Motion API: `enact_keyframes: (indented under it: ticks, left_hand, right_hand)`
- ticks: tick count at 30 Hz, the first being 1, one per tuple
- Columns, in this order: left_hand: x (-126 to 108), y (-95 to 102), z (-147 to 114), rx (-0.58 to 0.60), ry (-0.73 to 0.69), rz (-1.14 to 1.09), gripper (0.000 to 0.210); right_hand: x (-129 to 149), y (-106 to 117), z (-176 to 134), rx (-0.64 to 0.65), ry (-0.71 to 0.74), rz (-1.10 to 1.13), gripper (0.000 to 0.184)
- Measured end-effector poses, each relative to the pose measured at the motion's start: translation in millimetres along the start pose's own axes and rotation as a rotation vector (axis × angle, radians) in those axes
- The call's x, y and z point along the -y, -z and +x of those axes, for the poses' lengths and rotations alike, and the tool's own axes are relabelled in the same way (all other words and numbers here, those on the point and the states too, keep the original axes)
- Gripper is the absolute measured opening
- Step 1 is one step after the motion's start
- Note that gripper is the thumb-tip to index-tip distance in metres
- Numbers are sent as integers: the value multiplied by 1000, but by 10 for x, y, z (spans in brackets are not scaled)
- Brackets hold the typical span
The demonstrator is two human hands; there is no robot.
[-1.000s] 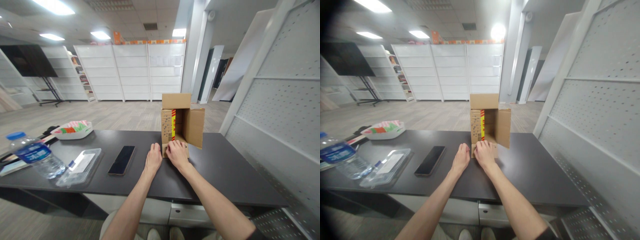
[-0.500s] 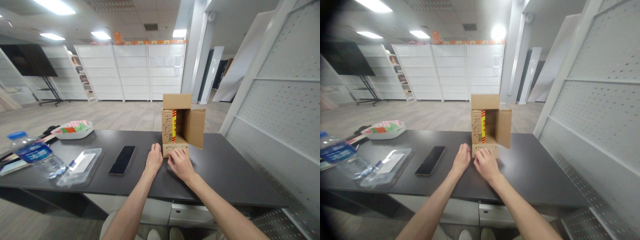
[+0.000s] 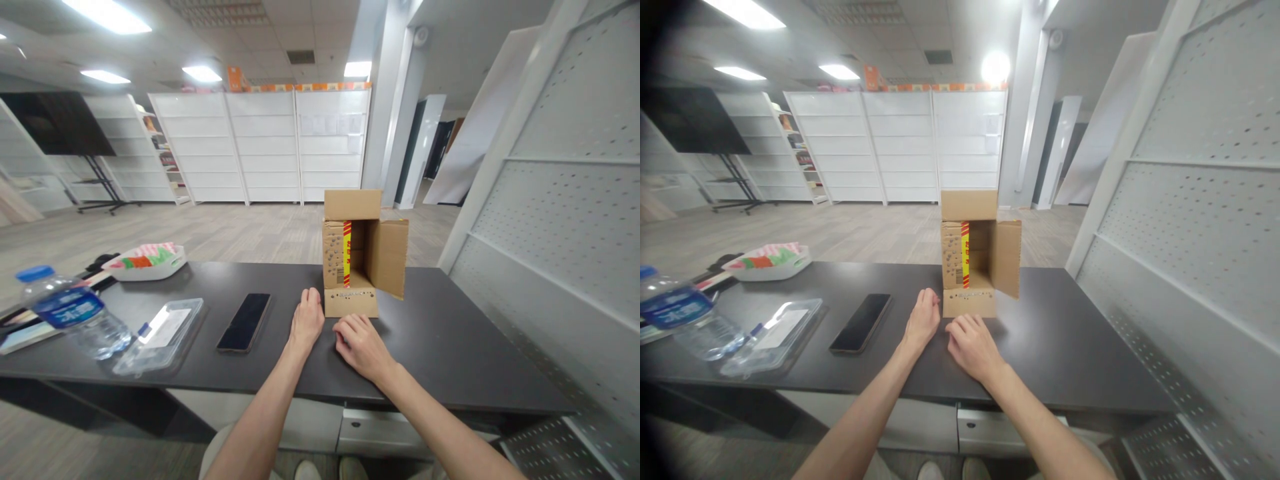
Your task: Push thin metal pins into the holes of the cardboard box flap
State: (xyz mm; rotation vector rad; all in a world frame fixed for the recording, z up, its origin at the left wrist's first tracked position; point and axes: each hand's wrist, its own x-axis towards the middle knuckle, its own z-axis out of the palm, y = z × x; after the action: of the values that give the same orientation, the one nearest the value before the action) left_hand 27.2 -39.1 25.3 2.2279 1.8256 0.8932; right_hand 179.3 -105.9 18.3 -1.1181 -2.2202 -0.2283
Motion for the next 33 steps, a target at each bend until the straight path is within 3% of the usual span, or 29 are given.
enact_keyframes:
  ticks: [33]
  left_hand:
    - [28,-22,-19,2,-19,14,14]
  right_hand:
    - [-21,-37,13,135,-160,156,11]
